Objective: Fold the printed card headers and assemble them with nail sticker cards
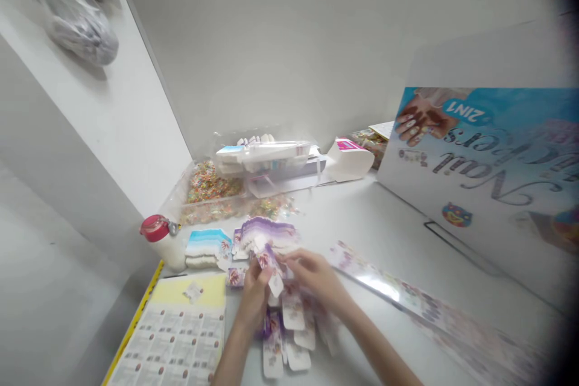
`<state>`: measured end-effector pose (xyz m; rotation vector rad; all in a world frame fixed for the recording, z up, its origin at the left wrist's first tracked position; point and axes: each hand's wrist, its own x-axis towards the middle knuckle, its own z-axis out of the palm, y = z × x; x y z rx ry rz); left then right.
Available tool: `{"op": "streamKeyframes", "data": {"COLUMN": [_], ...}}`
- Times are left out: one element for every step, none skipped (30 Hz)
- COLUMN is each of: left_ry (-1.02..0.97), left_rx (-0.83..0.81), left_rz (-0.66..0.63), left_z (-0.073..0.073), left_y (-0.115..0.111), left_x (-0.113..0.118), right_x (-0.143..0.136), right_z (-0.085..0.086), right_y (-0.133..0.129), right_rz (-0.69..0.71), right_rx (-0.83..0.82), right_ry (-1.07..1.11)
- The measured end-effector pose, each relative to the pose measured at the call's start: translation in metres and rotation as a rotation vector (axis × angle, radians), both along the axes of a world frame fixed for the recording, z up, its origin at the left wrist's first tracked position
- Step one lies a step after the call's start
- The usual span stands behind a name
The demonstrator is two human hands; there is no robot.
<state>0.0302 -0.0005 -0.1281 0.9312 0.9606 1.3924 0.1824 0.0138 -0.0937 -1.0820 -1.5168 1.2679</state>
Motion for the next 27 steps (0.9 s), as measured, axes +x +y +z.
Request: {"op": "streamKeyframes", "data": {"left_ry": [0.004,0.02,0.041,0.063,0.086,0.11,0.137,0.16,0.177,0.185,0.192,0.212,0.245,0.283,0.319,0.348,0.366,0.369,0.367,0.36,0.345,0.324,0.304,0.29,0.286,0.296,0.316], "left_rx": [-0.021,-0.029,-0.029,-0.027,-0.028,-0.032,-0.039,-0.045,-0.05,-0.051,-0.045,-0.028,-0.006,0.019,0.041,0.059,0.071,0.074,0.076,0.077,0.073,0.063,0.052,0.045,0.045,0.053,0.068], "left_rz": [-0.002,-0.002,-0.001,0.006,0.015,0.029,0.046,0.058,0.061,0.053,0.035,0.003,-0.038,-0.081,-0.118,-0.147,-0.164,-0.169,-0.167,-0.167,-0.171,-0.179,-0.183,-0.184,-0.181,-0.176,-0.166], "left_z": [0.0,0.0,-0.002,-0.003,-0.006,-0.008,-0.01,-0.012,-0.013,-0.013,-0.013,-0.012,-0.01,-0.008,-0.006,-0.005,-0.003,-0.002,-0.002,-0.001,-0.001,-0.001,-0.001,-0.001,-0.002,-0.002,-0.002], "left_y": [-0.001,-0.003,-0.004,-0.006,-0.007,-0.009,-0.01,-0.011,-0.011,-0.011,-0.011,-0.011,-0.011,-0.01,-0.01,-0.01,-0.01,-0.011,-0.012,-0.013,-0.014,-0.015,-0.017,-0.018,-0.019,-0.02,-0.022], "left_x": [0.0,-0.001,-0.003,-0.005,-0.007,-0.009,-0.011,-0.012,-0.013,-0.013,-0.012,-0.01,-0.008,-0.005,-0.003,0.0,0.001,0.003,0.003,0.004,0.004,0.004,0.004,0.005,0.005,0.006,0.007], "right_x": [0.0,-0.001,-0.001,-0.001,-0.002,-0.002,-0.003,-0.003,-0.003,-0.002,-0.001,0.0,0.002,0.005,0.008,0.011,0.014,0.017,0.02,0.022,0.024,0.026,0.026,0.027,0.027,0.026,0.025], "right_z": [-0.001,-0.003,-0.004,-0.006,-0.007,-0.008,-0.008,-0.008,-0.007,-0.005,-0.004,-0.002,-0.001,0.0,0.001,0.001,0.001,0.002,0.001,0.001,0.0,-0.002,-0.004,-0.006,-0.009,-0.012,-0.015], "right_y": [0.0,0.001,0.0,0.0,-0.001,-0.002,-0.003,-0.004,-0.004,-0.004,-0.004,-0.004,-0.002,-0.001,0.001,0.003,0.005,0.006,0.008,0.008,0.009,0.009,0.01,0.01,0.01,0.011,0.011], "right_rz": [-0.021,-0.023,-0.004,0.024,0.052,0.074,0.087,0.095,0.102,0.109,0.114,0.113,0.105,0.093,0.085,0.085,0.095,0.113,0.136,0.159,0.182,0.205,0.226,0.24,0.248,0.25,0.249], "right_rx": [0.089,0.17,0.235,0.281,0.311,0.333,0.35,0.359,0.358,0.351,0.339,0.327,0.315,0.305,0.297,0.286,0.26,0.215,0.151,0.066,-0.035,-0.14,-0.237,-0.32,-0.386,-0.433,-0.465], "right_ry": [-0.027,-0.049,-0.068,-0.086,-0.108,-0.13,-0.146,-0.154,-0.155,-0.151,-0.145,-0.139,-0.135,-0.131,-0.127,-0.119,-0.107,-0.088,-0.059,-0.015,0.046,0.12,0.198,0.276,0.342,0.389,0.415]}}
